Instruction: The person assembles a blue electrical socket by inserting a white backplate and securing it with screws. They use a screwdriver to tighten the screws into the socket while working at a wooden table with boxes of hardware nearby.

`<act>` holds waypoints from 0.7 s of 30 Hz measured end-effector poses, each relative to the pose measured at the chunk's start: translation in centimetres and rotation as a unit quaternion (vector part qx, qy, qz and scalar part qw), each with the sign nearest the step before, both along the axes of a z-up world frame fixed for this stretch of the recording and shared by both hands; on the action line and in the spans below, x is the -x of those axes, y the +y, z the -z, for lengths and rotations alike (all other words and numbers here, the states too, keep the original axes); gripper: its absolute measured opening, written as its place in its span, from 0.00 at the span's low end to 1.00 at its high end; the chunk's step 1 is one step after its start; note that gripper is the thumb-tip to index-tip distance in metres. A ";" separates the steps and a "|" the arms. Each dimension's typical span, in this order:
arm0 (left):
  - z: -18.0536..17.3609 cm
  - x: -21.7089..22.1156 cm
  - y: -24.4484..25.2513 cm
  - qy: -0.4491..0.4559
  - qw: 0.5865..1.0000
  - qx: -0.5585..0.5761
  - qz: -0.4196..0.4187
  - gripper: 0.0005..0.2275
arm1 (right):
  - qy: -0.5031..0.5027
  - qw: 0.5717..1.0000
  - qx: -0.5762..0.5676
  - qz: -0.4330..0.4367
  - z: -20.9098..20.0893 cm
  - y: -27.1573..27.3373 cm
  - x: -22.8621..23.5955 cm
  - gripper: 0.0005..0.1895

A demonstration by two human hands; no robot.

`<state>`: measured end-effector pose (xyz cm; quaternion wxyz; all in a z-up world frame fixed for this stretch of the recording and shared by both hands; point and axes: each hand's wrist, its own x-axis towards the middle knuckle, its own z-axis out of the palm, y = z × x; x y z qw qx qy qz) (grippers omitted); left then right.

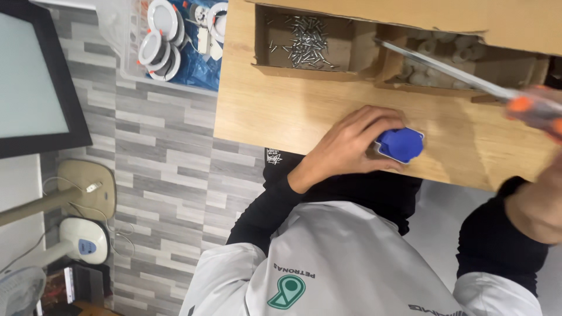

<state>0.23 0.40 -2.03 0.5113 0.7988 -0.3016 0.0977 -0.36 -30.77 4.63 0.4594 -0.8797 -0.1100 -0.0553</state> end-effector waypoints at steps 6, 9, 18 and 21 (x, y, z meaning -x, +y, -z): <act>-0.3 0.0 0.8 0.018 1.000 -0.013 0.022 0.27 | -0.163 0.969 0.007 -0.188 -5.9 12.3 -5.8 0.16; -0.6 -0.1 0.9 0.019 1.000 -0.022 0.003 0.23 | -0.218 0.951 0.081 -0.202 -4.0 13.6 -8.1 0.13; 0.3 0.0 0.8 0.030 0.998 -0.031 -0.042 0.42 | -0.276 0.930 0.174 -0.171 -2.0 14.8 -8.6 0.24; 0.1 0.2 0.8 0.010 0.998 0.023 -0.061 0.40 | -0.236 0.951 0.094 -0.174 -4.4 15.1 -7.6 0.11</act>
